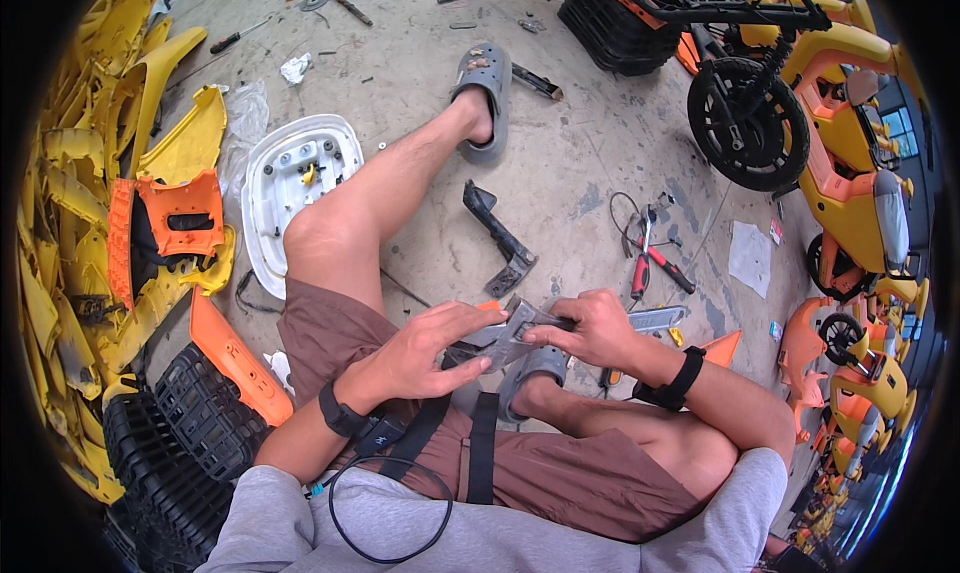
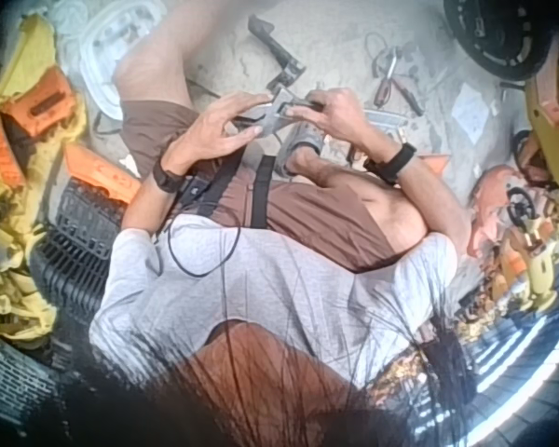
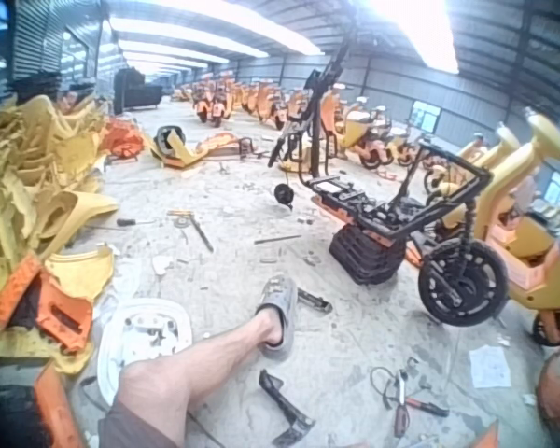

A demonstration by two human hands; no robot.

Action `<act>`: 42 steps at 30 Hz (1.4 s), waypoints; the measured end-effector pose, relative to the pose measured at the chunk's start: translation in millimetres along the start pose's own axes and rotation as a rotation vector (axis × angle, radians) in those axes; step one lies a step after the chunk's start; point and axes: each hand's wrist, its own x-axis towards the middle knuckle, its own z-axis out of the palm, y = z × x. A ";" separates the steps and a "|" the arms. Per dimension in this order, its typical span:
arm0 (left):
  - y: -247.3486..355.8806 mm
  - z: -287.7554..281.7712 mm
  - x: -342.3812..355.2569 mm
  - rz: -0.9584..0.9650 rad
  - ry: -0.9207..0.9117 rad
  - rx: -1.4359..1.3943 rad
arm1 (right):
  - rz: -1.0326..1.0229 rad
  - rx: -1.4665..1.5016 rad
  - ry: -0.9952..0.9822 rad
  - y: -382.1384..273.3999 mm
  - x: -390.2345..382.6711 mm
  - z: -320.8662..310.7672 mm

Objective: The person uses pliers and an adjustable wrench to loosen and disassemble a metal mechanical component while sitting on the floor of a large facility filled with scooters.

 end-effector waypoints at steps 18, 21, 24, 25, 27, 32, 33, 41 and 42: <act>-1.5 0.2 -1.0 -0.014 0.007 -0.001 | 0.003 0.016 0.025 -5.0 2.9 0.8; -2.6 0.6 -1.8 -0.020 0.002 -0.001 | 0.024 0.045 0.005 -5.5 2.3 0.5; -3.9 2.0 -1.9 -0.032 0.004 -0.012 | 0.082 0.052 -0.023 -4.1 0.9 2.9; -4.7 2.9 -2.0 -0.033 0.010 -0.015 | 0.106 0.046 -0.032 -3.3 0.4 3.9; -4.7 2.9 -2.5 -0.042 -0.002 -0.027 | 0.114 0.019 -0.046 -2.6 1.4 3.4; -3.3 16.7 -9.3 -0.166 0.181 -0.374 | 0.164 0.130 -0.056 -2.6 1.1 3.5; -5.5 15.3 -10.1 -0.143 0.203 -0.358 | 0.205 0.187 -0.074 -1.9 0.5 3.2; -12.9 10.2 -7.7 0.023 0.404 0.052 | 0.424 0.451 -0.068 -3.2 4.3 5.7; -10.7 7.5 -6.5 0.026 0.378 0.115 | 0.411 0.389 -0.066 0.5 3.9 6.1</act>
